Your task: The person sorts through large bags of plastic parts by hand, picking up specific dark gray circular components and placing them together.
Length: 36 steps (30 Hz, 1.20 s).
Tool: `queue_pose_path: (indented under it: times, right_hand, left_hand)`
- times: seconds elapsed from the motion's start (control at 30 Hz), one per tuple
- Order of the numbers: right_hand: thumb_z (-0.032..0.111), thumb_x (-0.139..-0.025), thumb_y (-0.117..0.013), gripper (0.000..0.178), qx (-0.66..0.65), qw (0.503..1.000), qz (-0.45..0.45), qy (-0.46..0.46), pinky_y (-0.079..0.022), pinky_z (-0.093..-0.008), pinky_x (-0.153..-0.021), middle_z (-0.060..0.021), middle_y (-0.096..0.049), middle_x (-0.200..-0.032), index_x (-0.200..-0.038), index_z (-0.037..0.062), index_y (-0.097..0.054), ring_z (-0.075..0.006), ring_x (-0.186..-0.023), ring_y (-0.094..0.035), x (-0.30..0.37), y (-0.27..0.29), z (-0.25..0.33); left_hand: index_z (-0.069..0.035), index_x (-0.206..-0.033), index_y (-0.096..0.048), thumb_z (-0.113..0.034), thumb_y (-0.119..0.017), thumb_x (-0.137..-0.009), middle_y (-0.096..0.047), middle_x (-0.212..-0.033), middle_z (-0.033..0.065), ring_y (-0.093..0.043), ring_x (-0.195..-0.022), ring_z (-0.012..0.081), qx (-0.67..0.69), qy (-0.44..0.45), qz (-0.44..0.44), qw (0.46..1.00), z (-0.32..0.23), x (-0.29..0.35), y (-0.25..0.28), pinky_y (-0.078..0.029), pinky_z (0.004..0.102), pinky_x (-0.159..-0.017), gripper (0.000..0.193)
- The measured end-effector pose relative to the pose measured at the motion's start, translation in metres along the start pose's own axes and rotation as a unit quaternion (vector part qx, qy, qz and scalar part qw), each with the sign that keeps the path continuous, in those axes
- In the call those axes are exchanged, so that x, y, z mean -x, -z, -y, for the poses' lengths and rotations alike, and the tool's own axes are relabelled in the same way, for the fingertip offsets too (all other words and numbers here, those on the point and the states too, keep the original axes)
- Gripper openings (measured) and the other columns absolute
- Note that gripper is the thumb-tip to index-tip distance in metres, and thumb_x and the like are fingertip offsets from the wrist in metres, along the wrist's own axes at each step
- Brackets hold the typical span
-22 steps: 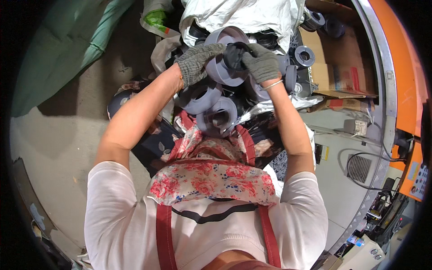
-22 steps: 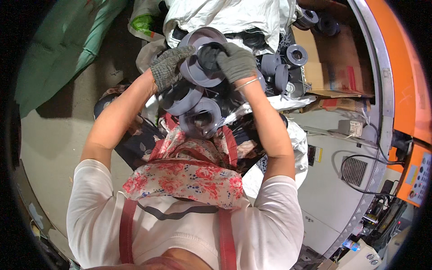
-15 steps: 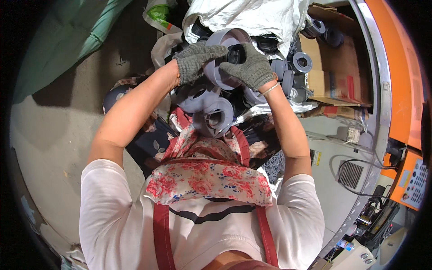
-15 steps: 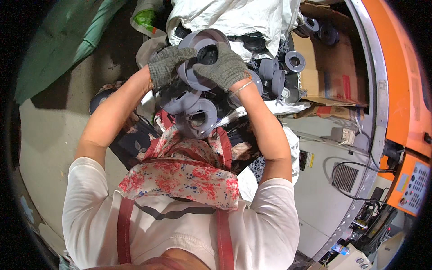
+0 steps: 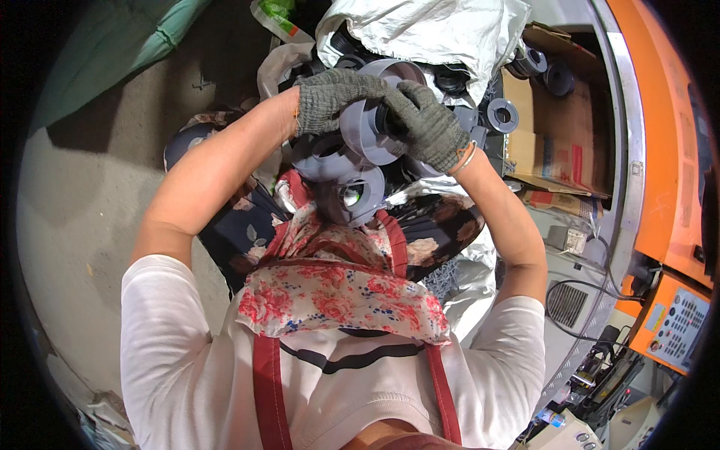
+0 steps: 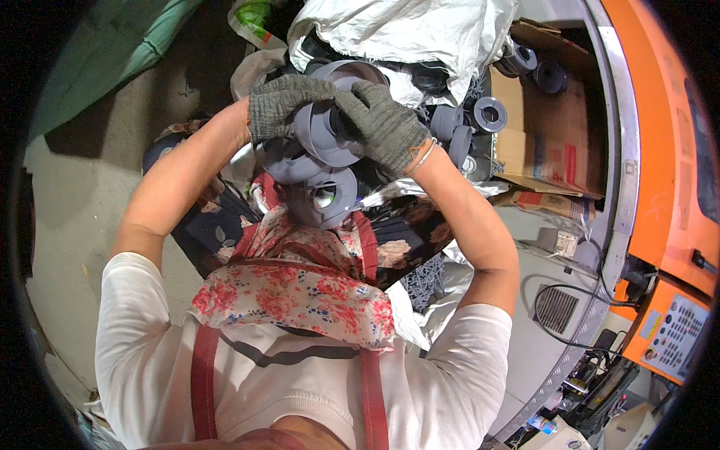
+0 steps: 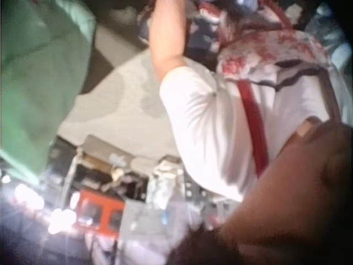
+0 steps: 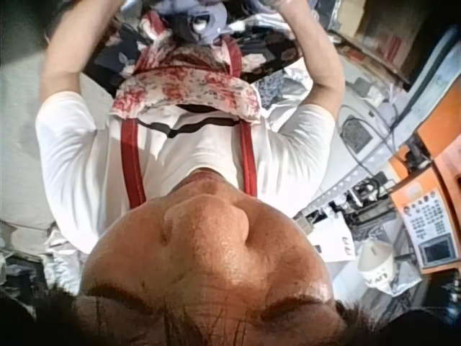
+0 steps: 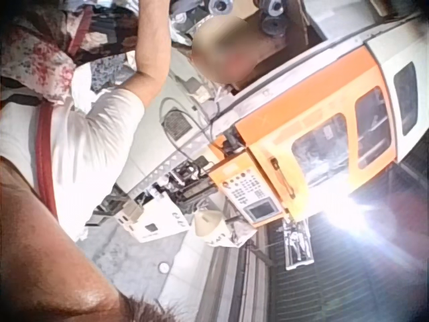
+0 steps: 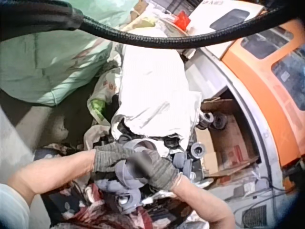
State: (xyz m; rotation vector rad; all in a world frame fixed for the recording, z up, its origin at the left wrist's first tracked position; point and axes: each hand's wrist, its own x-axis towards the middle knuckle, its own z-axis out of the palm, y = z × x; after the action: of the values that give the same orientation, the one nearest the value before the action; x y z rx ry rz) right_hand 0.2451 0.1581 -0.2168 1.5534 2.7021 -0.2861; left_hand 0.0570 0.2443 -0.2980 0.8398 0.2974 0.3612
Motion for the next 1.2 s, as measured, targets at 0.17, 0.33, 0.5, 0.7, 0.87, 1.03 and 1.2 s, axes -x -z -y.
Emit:
queue_pose_path:
  times: [0.17, 0.33, 0.5, 0.7, 0.87, 1.03, 1.2]
  right_hand:
    - [0.029, -0.058, -0.079, 0.081, -0.111, 0.975, -0.118, -0.153, -0.044, -0.0359, -0.088, -0.0197, -0.051, -0.114, -0.124, 0.0017, -0.041, -0.0304, -0.105, -0.052, -0.006, -0.02, 0.002]
    - [0.023, -0.057, -0.077, 0.077, -0.163, 0.959, -0.141, -0.182, -0.044, -0.0356, -0.089, -0.0207, -0.051, -0.114, -0.122, 0.0007, -0.042, -0.0319, -0.105, -0.052, -0.007, -0.031, 0.008]
    - [0.014, -0.06, -0.073, 0.066, -0.072, 0.991, -0.114, -0.013, -0.045, -0.039, -0.087, -0.0216, -0.048, -0.114, -0.119, 0.0063, -0.046, -0.038, -0.103, -0.05, -0.003, -0.027, 0.003]
    - [0.022, -0.06, -0.078, 0.069, -0.033, 0.995, -0.047, 0.077, -0.044, -0.0398, -0.086, -0.0224, -0.049, -0.114, -0.119, 0.0054, -0.046, -0.0385, -0.101, -0.051, -0.003, -0.021, 0.0]
    - [0.025, -0.06, -0.076, 0.072, -0.083, 0.989, -0.065, -0.103, -0.044, -0.0377, -0.086, -0.0213, -0.05, -0.111, -0.121, 0.0042, -0.043, -0.0352, -0.102, -0.051, -0.008, -0.021, 0.012]
    - [0.028, -0.06, -0.076, 0.072, -0.032, 0.995, -0.058, -0.076, -0.045, -0.0358, -0.085, -0.0199, -0.053, -0.105, -0.117, -0.0008, -0.044, -0.0311, -0.097, -0.054, -0.011, -0.025, 0.015]
    - [0.031, -0.056, -0.08, 0.068, -0.221, 0.95, -0.063, -0.211, -0.049, -0.0313, -0.074, -0.0137, -0.058, -0.095, -0.108, 0.0004, -0.051, -0.021, -0.084, -0.059, -0.006, -0.018, 0.001]
  left_hand:
    - [-0.002, -0.112, -0.056, -0.012, -0.058, -0.082, -0.058, -0.112, 0.0073, -0.055, -0.101, 0.0134, -0.123, -0.103, -0.035, 0.986, 0.002, 0.002, -0.009, -0.046, 0.0264, -0.085, 0.032]
    - [-0.004, -0.11, -0.057, -0.005, -0.056, -0.082, -0.06, -0.109, 0.0074, -0.057, -0.098, 0.0144, -0.06, -0.048, -0.052, 0.996, 0.018, -0.01, 0.0, -0.046, 0.0264, -0.084, 0.028]
    - [-0.003, -0.119, -0.049, -0.01, -0.051, -0.086, -0.055, -0.117, 0.0085, -0.055, -0.103, 0.0158, -0.509, -0.352, 0.007, 0.785, 0.021, -0.002, 0.013, -0.045, 0.0293, -0.091, 0.033]
    - [-0.002, -0.111, -0.055, -0.022, -0.058, -0.085, -0.061, -0.105, 0.0097, -0.06, -0.093, 0.0169, -0.148, -0.202, 0.016, 0.968, 0.039, -0.018, 0.023, -0.05, 0.0289, -0.082, 0.033]
    - [-0.002, -0.107, -0.059, -0.027, -0.06, -0.083, -0.063, -0.102, 0.0093, -0.06, -0.091, 0.0159, -0.096, -0.086, -0.088, 0.988, 0.02, -0.016, 0.001, -0.049, 0.0264, -0.079, 0.034]
    - [-0.004, -0.104, -0.063, -0.025, -0.057, -0.085, -0.064, -0.1, 0.008, -0.061, -0.089, 0.0138, -0.191, -0.041, -0.14, 0.971, 0.01, -0.013, -0.003, -0.048, 0.0248, -0.076, 0.029]
    - [-0.002, -0.103, -0.062, -0.025, -0.06, -0.083, -0.064, -0.099, 0.0106, -0.062, -0.086, 0.0162, -0.241, -0.144, -0.105, 0.954, 0.01, -0.008, 0.007, -0.052, 0.0273, -0.073, 0.031]
